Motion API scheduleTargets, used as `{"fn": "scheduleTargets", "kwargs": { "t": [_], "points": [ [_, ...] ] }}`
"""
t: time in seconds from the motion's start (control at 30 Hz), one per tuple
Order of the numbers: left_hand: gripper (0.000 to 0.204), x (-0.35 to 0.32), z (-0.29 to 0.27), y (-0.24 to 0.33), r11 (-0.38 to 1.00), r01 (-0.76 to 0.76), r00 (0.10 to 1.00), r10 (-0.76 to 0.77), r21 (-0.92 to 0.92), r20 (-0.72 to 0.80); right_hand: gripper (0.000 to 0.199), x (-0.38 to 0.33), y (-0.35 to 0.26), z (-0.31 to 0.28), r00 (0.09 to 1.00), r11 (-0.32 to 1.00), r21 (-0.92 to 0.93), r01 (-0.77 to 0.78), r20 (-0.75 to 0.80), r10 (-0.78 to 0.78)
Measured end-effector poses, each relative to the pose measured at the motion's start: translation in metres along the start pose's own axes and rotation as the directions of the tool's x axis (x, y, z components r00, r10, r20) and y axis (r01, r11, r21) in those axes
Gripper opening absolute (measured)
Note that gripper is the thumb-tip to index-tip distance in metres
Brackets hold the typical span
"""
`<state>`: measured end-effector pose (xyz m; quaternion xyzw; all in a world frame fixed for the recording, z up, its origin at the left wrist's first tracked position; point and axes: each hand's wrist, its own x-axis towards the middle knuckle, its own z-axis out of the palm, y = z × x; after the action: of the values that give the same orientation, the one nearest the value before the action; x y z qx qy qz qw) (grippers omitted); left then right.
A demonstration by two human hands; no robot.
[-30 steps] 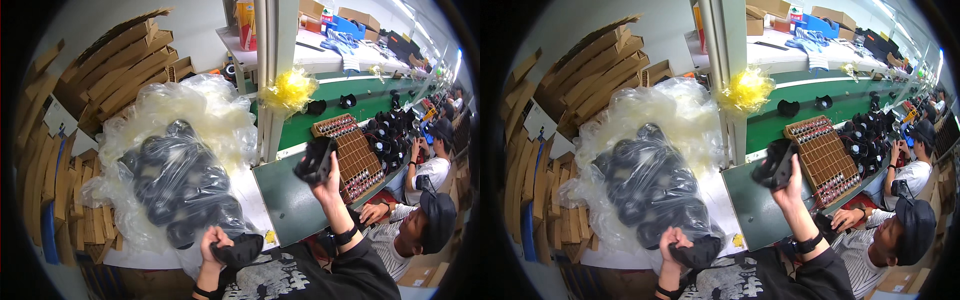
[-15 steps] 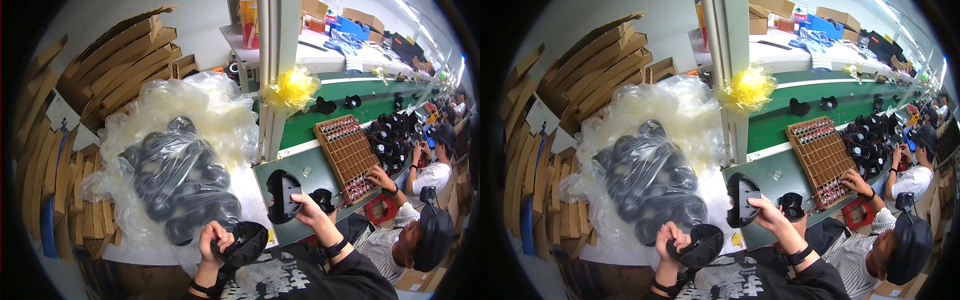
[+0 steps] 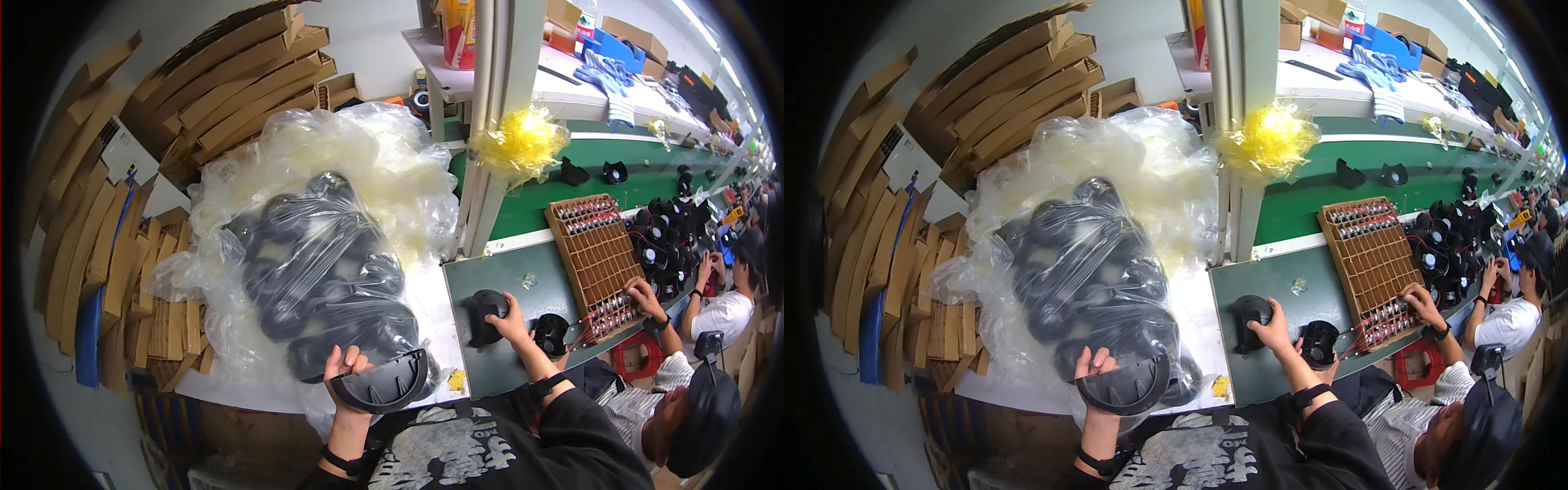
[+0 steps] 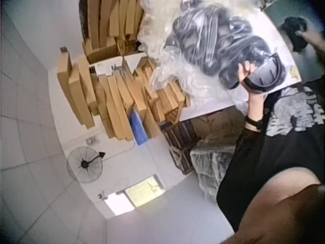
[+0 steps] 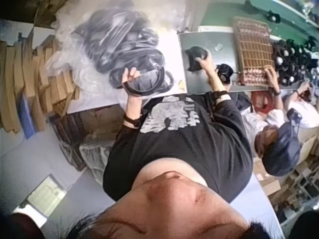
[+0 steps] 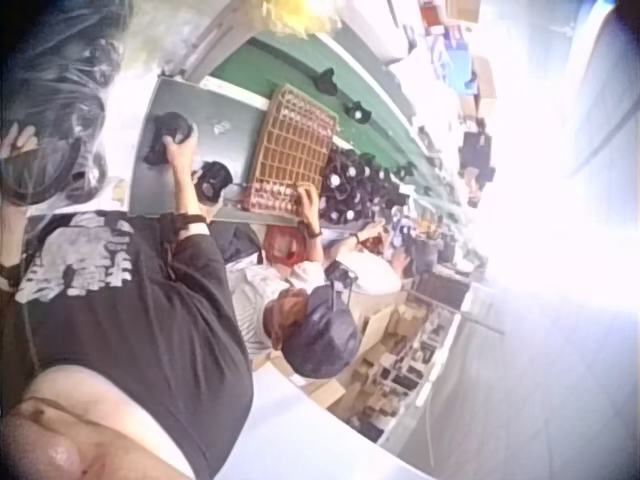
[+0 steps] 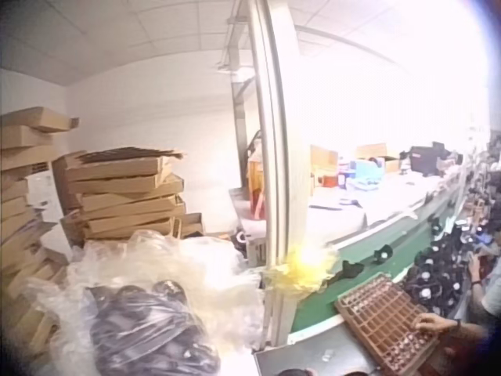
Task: Sort and pack black plastic dome-shaped components from a large plastic bag into smaller organized batches.
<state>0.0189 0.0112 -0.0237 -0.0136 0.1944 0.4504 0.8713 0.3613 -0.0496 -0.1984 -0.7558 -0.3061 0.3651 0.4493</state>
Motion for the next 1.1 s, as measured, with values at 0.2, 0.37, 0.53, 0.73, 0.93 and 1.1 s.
{"fn": "scheduleTargets", "kwargs": {
  "t": [0.2, 0.37, 0.53, 0.73, 0.93, 1.1],
  "points": [
    [0.039, -0.003, -0.007, 0.004, 0.987, 0.081, 0.990, -0.065, -0.136, 0.123, 0.075, -0.036, -0.071, -0.017, 0.647, 0.141, 0.691, -0.709, 0.717, -0.261],
    [0.041, 0.003, -0.002, -0.005, 0.953, 0.186, 0.967, -0.135, -0.239, 0.217, 0.083, -0.038, -0.097, -0.010, 0.486, 0.066, 0.604, -0.795, 0.696, -0.528],
    [0.045, 0.011, 0.008, -0.014, 0.936, 0.279, 0.921, -0.198, -0.215, 0.336, 0.064, -0.030, -0.084, -0.035, 0.657, 0.369, 0.634, -0.680, 0.750, -0.077],
    [0.046, 0.020, 0.007, -0.014, 0.935, 0.291, 0.915, -0.210, -0.202, 0.345, 0.031, 0.064, -0.016, -0.052, 0.972, 0.676, 0.699, -0.233, 0.145, 0.185],
    [0.044, 0.016, -0.008, -0.004, 0.954, 0.225, 0.955, -0.176, -0.198, 0.239, 0.036, 0.199, 0.000, -0.083, 0.863, 0.530, 0.807, -0.262, -0.050, 0.502],
    [0.043, 0.009, -0.021, 0.008, 0.981, 0.122, 0.990, -0.110, -0.150, 0.089, 0.075, 0.275, -0.009, -0.079, 0.838, 0.631, 0.769, -0.102, -0.276, 0.471]
  ]
}}
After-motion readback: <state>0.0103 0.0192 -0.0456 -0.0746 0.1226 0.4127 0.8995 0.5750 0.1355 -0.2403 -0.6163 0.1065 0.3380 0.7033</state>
